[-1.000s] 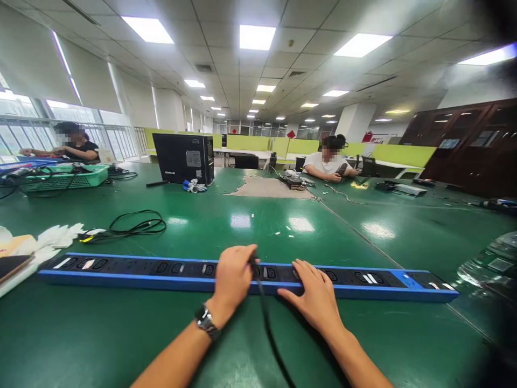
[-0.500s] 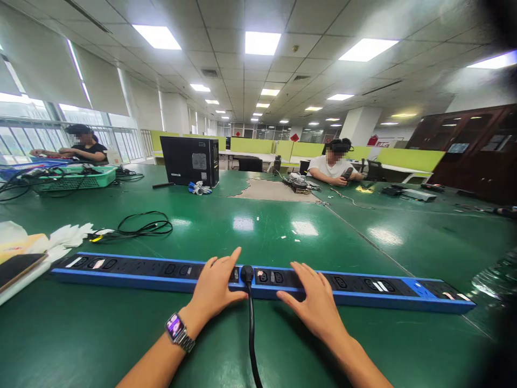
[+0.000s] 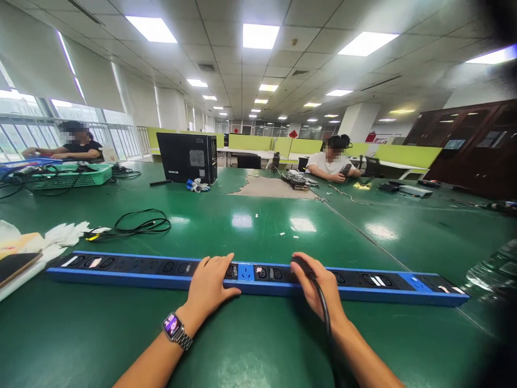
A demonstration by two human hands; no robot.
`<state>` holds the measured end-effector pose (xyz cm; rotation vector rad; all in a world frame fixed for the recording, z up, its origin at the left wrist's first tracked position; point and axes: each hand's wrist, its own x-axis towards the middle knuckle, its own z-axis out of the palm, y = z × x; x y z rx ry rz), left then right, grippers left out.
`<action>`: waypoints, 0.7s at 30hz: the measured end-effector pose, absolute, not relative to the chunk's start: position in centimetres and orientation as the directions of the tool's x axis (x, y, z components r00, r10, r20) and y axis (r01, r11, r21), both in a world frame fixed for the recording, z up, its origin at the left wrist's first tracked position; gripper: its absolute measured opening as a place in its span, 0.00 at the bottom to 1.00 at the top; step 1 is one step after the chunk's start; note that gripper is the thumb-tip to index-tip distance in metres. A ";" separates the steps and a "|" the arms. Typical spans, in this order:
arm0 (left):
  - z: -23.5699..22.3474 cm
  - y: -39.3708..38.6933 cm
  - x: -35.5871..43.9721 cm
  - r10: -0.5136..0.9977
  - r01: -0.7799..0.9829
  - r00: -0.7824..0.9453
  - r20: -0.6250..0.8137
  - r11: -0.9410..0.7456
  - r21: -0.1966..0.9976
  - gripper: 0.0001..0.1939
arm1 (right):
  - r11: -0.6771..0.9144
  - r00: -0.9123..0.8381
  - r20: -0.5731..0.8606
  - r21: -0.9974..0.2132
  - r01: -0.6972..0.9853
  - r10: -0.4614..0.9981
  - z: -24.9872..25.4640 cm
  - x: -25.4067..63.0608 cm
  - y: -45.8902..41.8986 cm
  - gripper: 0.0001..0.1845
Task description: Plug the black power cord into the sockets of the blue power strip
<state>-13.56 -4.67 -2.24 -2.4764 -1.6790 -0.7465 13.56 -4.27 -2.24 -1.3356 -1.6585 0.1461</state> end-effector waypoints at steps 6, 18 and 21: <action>-2.3 -4.7 -13.3 0.859 0.891 0.281 0.427 -0.399 0.216 0.41 | 0.410 -0.066 0.528 -0.568 0.714 0.847 -3.0 15.7 -4.4 0.18; -1.0 -5.4 -10.6 0.814 0.779 0.341 0.470 -0.525 0.344 0.32 | 0.461 -0.176 0.568 -0.408 0.788 0.804 -4.0 15.4 -3.8 0.16; -0.6 -5.4 -6.1 0.753 0.677 0.424 0.503 -0.633 0.376 0.26 | 0.431 -0.202 0.556 -0.316 0.845 0.806 -4.8 15.9 -4.2 0.26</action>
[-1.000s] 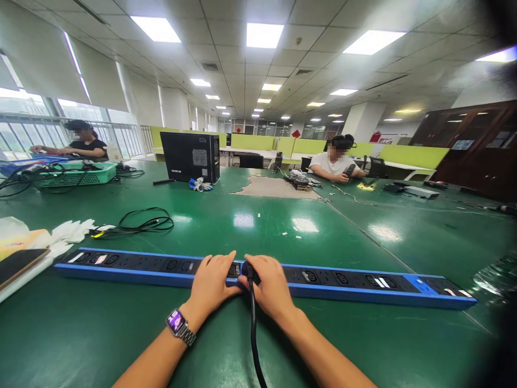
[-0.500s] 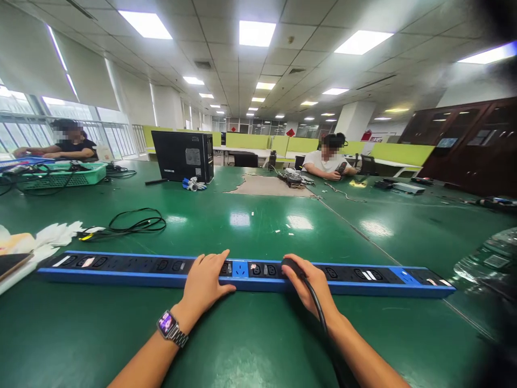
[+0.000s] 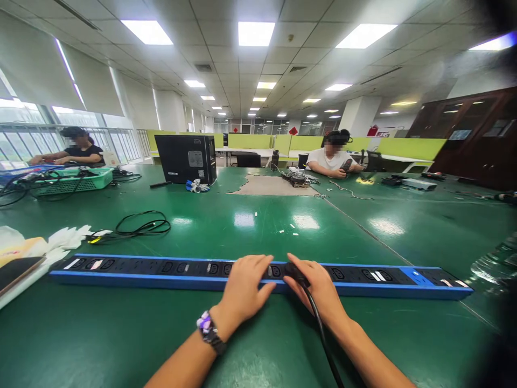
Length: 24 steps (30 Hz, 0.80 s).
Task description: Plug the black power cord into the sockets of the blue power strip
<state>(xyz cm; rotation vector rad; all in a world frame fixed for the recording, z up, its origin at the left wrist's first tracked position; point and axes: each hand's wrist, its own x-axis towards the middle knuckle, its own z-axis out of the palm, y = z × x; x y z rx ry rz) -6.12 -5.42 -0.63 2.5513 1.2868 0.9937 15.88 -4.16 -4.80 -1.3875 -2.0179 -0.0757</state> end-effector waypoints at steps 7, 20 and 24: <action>-1.4 -3.9 2.5 0.769 0.689 0.391 0.506 -0.608 0.394 0.13 | 0.348 -0.196 0.545 -0.191 0.918 0.815 -6.1 17.1 -4.6 0.37; -0.6 -3.6 -11.0 0.883 0.672 0.193 0.428 -0.437 0.598 0.12 | 0.182 -0.072 0.470 -0.193 0.964 0.880 -5.6 15.5 -4.7 0.41; -0.8 -3.6 -10.7 0.861 0.635 0.284 0.422 -0.498 0.590 0.13 | 0.178 -0.065 0.475 -0.196 0.964 0.877 -5.6 15.3 -4.6 0.38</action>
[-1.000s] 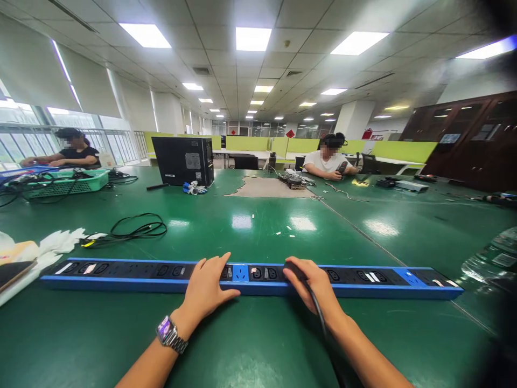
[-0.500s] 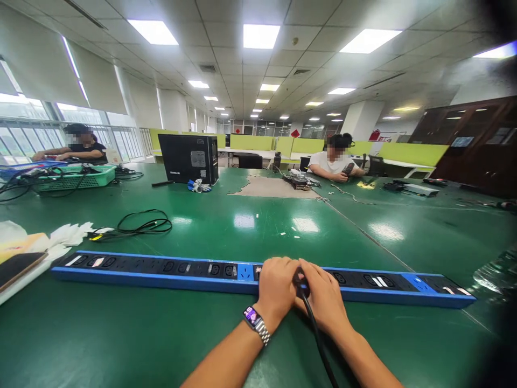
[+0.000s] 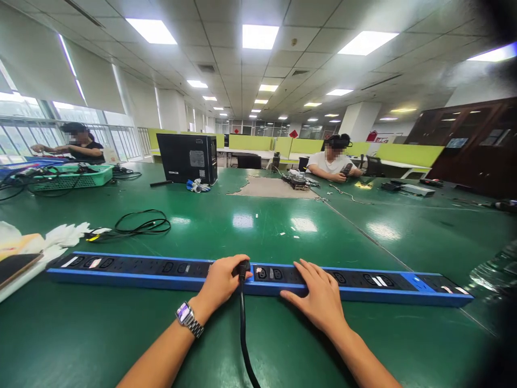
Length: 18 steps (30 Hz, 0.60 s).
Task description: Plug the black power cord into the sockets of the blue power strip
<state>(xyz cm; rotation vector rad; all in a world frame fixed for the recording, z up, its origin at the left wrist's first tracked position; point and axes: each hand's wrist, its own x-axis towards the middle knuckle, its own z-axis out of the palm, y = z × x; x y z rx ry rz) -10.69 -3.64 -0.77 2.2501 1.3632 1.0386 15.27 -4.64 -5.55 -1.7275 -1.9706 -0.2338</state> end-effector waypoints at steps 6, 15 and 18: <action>-0.8 -3.8 -10.8 0.847 0.776 0.345 0.403 -0.499 0.385 0.21 | 0.184 -0.049 0.473 -0.243 0.953 0.880 -5.4 15.3 -4.9 0.40; -2.5 -4.5 -13.8 0.871 0.882 0.327 0.368 -0.420 0.211 0.31 | 0.558 -0.309 0.573 -0.329 0.762 0.759 -2.5 5.1 -4.6 0.25; -2.5 -4.4 -13.8 0.873 0.880 0.318 0.370 -0.417 0.228 0.31 | 0.622 -0.253 0.670 -0.393 0.677 0.698 -1.4 3.8 -3.5 0.13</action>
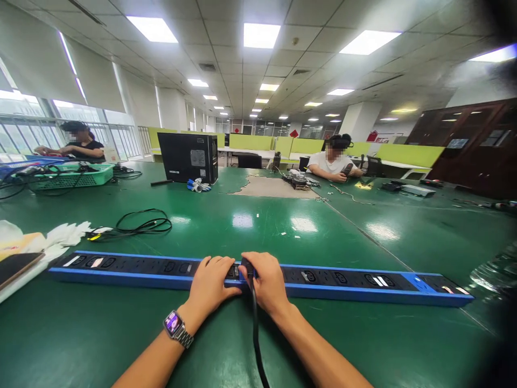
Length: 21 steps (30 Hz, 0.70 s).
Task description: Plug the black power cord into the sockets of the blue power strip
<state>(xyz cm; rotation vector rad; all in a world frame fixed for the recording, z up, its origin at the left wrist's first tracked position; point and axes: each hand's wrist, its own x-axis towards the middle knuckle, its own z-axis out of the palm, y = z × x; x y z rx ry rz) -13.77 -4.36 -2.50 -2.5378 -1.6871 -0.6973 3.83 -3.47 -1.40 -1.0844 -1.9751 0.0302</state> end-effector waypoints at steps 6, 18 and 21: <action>-2.2 -4.2 -13.6 0.880 0.877 0.303 0.364 -0.407 0.253 0.33 | 0.409 0.072 0.624 -0.591 0.695 0.778 -1.8 12.7 -3.4 0.21; -2.2 -4.4 -13.6 0.876 0.860 0.294 0.382 -0.417 0.295 0.31 | 0.407 -0.134 0.554 -0.407 0.818 0.822 -4.0 15.4 -3.8 0.16; -2.0 -4.8 -11.5 0.827 0.778 0.350 0.441 -0.518 0.354 0.27 | 0.382 -0.153 0.582 -0.294 0.876 0.799 -4.9 16.0 -4.4 0.23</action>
